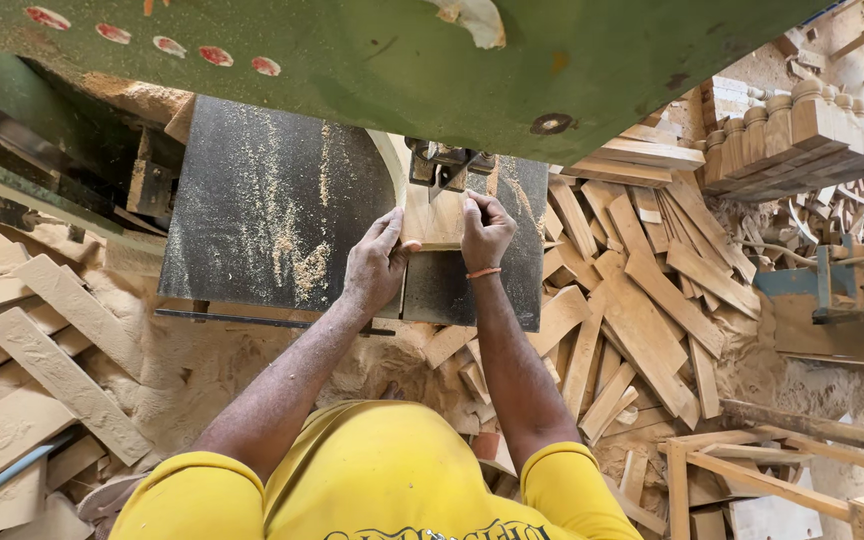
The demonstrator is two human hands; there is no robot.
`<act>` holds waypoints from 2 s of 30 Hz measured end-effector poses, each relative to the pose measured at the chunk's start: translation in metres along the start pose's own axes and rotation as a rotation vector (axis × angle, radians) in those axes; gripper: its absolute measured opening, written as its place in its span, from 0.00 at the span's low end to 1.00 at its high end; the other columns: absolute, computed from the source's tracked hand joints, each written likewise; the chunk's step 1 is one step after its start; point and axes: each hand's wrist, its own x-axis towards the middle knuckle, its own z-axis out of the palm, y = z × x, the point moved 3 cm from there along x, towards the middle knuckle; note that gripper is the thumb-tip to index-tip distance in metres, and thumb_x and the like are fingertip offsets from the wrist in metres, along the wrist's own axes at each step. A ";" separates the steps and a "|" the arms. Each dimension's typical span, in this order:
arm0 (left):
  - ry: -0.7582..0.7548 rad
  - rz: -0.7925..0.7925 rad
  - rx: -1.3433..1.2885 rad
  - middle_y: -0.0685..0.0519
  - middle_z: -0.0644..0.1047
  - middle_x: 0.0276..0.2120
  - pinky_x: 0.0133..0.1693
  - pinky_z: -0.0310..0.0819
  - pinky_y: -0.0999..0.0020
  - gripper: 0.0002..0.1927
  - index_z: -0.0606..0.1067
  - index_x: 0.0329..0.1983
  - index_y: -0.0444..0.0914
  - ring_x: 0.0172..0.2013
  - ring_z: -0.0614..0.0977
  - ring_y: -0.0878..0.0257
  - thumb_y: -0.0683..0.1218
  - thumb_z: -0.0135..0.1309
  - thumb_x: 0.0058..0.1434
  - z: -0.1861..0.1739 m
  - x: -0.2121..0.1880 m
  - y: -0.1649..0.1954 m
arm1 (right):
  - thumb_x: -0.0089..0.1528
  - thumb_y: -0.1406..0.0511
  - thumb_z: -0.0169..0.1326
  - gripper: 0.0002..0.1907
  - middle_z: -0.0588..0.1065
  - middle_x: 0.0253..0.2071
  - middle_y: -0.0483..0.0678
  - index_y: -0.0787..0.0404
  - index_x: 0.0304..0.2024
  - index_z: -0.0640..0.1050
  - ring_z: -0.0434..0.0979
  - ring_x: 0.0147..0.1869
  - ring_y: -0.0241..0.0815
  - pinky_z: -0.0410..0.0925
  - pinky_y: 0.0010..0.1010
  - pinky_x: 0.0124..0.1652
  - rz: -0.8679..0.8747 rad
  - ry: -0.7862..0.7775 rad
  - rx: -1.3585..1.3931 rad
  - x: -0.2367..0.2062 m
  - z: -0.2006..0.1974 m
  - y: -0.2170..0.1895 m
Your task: The person cuts curved wooden workpieces on a bandsaw, guiding each board by hand along the blade to trim and shape its edges. They pick up boards from the scrap-covered floor, reposition and turn them to cut along curved lines, and set cut pieces aside.
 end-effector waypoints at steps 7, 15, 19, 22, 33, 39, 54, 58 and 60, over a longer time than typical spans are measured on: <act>0.027 -0.002 0.003 0.36 0.75 0.59 0.52 0.80 0.58 0.30 0.69 0.65 0.26 0.56 0.81 0.45 0.53 0.56 0.69 -0.001 0.004 0.002 | 0.63 0.69 0.58 0.10 0.80 0.32 0.43 0.68 0.44 0.84 0.74 0.32 0.27 0.67 0.19 0.33 0.017 -0.007 0.004 0.008 0.002 0.003; 0.024 -0.020 0.001 0.37 0.75 0.60 0.52 0.80 0.58 0.30 0.69 0.65 0.26 0.56 0.81 0.46 0.53 0.56 0.69 0.002 0.009 0.000 | 0.63 0.69 0.58 0.09 0.79 0.30 0.42 0.68 0.42 0.85 0.72 0.32 0.26 0.66 0.19 0.32 0.008 -0.016 0.000 0.016 0.006 0.004; 0.031 -0.021 0.007 0.37 0.75 0.60 0.52 0.80 0.58 0.30 0.69 0.66 0.27 0.56 0.81 0.46 0.52 0.56 0.69 0.003 0.011 -0.001 | 0.63 0.69 0.58 0.08 0.79 0.31 0.42 0.68 0.42 0.84 0.73 0.32 0.26 0.67 0.19 0.33 0.012 -0.027 0.036 0.021 0.008 0.003; 0.038 -0.021 0.008 0.37 0.75 0.60 0.52 0.80 0.58 0.30 0.69 0.66 0.27 0.56 0.81 0.46 0.52 0.56 0.69 0.004 0.013 -0.002 | 0.63 0.69 0.58 0.09 0.79 0.32 0.42 0.68 0.42 0.84 0.74 0.34 0.26 0.68 0.18 0.34 -0.030 -0.038 0.001 0.024 0.008 0.001; 0.049 -0.006 0.036 0.36 0.74 0.60 0.51 0.81 0.58 0.31 0.68 0.66 0.27 0.55 0.81 0.45 0.55 0.54 0.70 0.012 0.020 -0.010 | 0.64 0.69 0.58 0.08 0.76 0.28 0.41 0.69 0.39 0.84 0.69 0.29 0.25 0.62 0.19 0.28 -0.007 -0.068 0.053 0.035 0.015 -0.001; -0.104 -0.043 0.039 0.38 0.72 0.62 0.55 0.76 0.55 0.28 0.68 0.66 0.27 0.57 0.79 0.45 0.53 0.48 0.73 0.004 0.028 -0.016 | 0.64 0.68 0.59 0.08 0.74 0.25 0.40 0.69 0.33 0.82 0.67 0.28 0.26 0.60 0.21 0.27 0.006 -0.066 0.023 0.040 0.016 -0.003; -0.090 -0.107 0.013 0.41 0.74 0.59 0.59 0.70 0.56 0.26 0.72 0.63 0.29 0.59 0.75 0.49 0.51 0.56 0.68 0.006 0.042 -0.021 | 0.59 0.73 0.52 0.06 0.71 0.21 0.40 0.64 0.27 0.78 0.66 0.22 0.26 0.59 0.22 0.22 0.005 -0.119 0.064 0.056 0.024 -0.002; -0.113 -0.125 0.009 0.41 0.74 0.57 0.58 0.71 0.56 0.26 0.72 0.64 0.29 0.59 0.75 0.50 0.51 0.55 0.69 0.008 0.045 -0.023 | 0.56 0.75 0.48 0.08 0.67 0.18 0.39 0.62 0.22 0.72 0.61 0.19 0.27 0.56 0.23 0.17 -0.011 -0.135 0.043 0.064 0.025 -0.004; -0.094 -0.107 0.017 0.41 0.74 0.57 0.58 0.70 0.55 0.26 0.72 0.63 0.29 0.59 0.75 0.50 0.51 0.56 0.69 0.009 0.046 -0.023 | 0.55 0.74 0.47 0.09 0.66 0.17 0.40 0.60 0.21 0.70 0.61 0.17 0.27 0.55 0.23 0.15 0.005 -0.134 0.012 0.067 0.026 -0.003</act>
